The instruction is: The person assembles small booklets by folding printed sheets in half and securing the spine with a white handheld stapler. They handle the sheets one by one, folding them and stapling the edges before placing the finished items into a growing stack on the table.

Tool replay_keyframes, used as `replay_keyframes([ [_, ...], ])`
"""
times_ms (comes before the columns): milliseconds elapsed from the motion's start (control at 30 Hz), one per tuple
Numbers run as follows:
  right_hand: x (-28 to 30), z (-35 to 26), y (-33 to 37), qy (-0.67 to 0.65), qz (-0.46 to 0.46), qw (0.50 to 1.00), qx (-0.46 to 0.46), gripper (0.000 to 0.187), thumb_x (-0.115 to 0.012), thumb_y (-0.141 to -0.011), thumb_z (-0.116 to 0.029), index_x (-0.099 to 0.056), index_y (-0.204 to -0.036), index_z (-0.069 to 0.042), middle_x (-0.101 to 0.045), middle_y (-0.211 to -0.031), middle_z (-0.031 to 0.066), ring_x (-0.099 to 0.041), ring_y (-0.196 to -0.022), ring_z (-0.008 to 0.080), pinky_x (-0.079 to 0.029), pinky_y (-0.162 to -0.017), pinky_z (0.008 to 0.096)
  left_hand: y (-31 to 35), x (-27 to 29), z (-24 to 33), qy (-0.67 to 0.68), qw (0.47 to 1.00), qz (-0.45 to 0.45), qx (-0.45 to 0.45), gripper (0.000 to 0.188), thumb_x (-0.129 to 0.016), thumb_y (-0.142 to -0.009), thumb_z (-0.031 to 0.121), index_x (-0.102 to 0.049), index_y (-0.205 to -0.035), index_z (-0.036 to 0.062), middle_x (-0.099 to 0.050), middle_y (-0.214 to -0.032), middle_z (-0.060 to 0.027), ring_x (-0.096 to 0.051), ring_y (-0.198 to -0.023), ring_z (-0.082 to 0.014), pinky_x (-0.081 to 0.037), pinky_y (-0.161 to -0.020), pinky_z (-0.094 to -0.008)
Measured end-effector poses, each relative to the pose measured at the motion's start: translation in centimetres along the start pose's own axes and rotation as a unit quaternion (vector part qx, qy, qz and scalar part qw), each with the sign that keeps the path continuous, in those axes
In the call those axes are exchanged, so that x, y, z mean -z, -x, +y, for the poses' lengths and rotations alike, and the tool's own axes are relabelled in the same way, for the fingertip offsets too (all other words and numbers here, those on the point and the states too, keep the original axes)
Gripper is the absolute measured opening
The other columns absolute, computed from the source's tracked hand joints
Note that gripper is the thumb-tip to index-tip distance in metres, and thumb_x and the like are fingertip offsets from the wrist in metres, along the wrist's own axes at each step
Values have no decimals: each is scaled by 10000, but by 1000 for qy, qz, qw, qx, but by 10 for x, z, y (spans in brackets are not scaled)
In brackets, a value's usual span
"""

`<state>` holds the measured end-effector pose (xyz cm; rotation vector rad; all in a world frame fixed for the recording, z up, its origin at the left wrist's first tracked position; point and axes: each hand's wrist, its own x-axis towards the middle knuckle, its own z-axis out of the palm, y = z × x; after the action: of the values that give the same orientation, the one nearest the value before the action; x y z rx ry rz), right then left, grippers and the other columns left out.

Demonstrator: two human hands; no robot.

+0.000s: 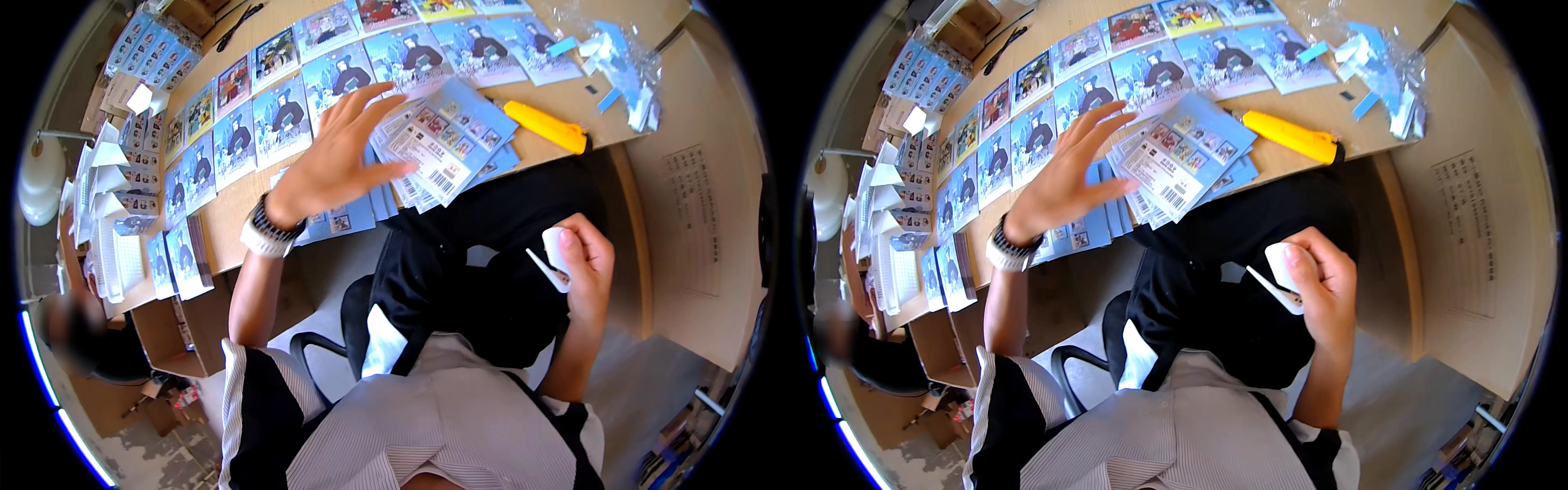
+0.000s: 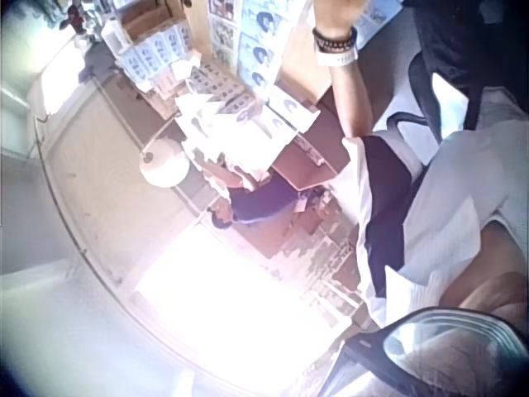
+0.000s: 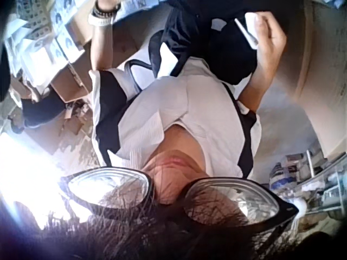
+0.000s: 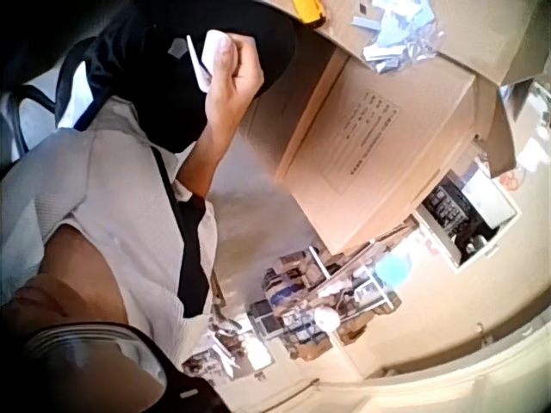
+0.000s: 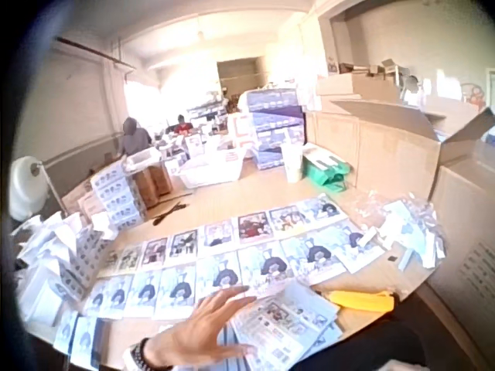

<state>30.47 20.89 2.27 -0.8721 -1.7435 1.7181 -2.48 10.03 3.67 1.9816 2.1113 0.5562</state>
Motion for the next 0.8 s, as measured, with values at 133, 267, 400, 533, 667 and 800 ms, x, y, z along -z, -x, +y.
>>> replay_keyframes([
  [133, -12, -3, -6, 36, -20, 999, 20, 220, -596, -1004, -184, -633, -878, -7, -546, -655, -32, -433, -549, -7, -311, -487, 183, 74, 6, 7, -67, 996, -28, 61, 1040, -856, -705, 497, -375, -1520, 65, -370, -1564, -182, -334, -1458, -362, -273, -1170, -512],
  [267, -35, 2, -13, 44, -53, 997, 39, 216, -595, -1006, -176, -631, -889, 2, -568, -657, -1, -473, -569, 12, -349, -506, 194, 82, -4, 5, -25, 997, 11, 67, 1103, -943, -595, 338, -390, -1500, 36, -442, -1503, -219, -419, -1398, -399, -315, -1172, -486],
  [400, -47, 0, -15, 72, -117, 989, 59, 176, -618, -988, -154, -636, -921, 8, -610, -686, 56, -528, -568, 53, -385, -532, 217, 81, 0, 5, -27, 996, 55, 71, 1083, -940, -587, 237, -394, -1493, 2, -489, -1463, -220, -483, -1350, -393, -421, -1096, -472],
  [533, -66, -10, -15, 75, -127, 983, 105, 127, -641, -963, -120, -638, -955, 7, -645, -731, 111, -630, -587, 144, -439, -553, 243, 88, 11, 19, 13, 988, 151, 35, 998, -906, -600, 383, -510, -1420, -25, -481, -1462, -249, -493, -1349, -390, -418, -1091, -504],
  [667, -86, -20, -11, 60, -124, 980, 143, 171, -639, -958, -143, -628, -907, 20, -623, -686, 71, -566, -552, 92, -402, -525, 230, 87, 12, 37, 25, 987, 161, -8, 998, -902, -601, 459, -540, -1391, -33, -505, -1426, -268, -540, -1283, -415, -450, -1046, -497],
  [800, -97, -30, -10, 42, -120, 975, 182, 149, -639, -955, -120, -632, -910, 22, -638, -692, 73, -596, -556, 103, -414, -521, 229, 90, 9, 46, 18, 983, 180, -26, 995, -880, -621, 536, -560, -1375, -28, -533, -1396, -273, -568, -1243, -425, -466, -1018, -504],
])
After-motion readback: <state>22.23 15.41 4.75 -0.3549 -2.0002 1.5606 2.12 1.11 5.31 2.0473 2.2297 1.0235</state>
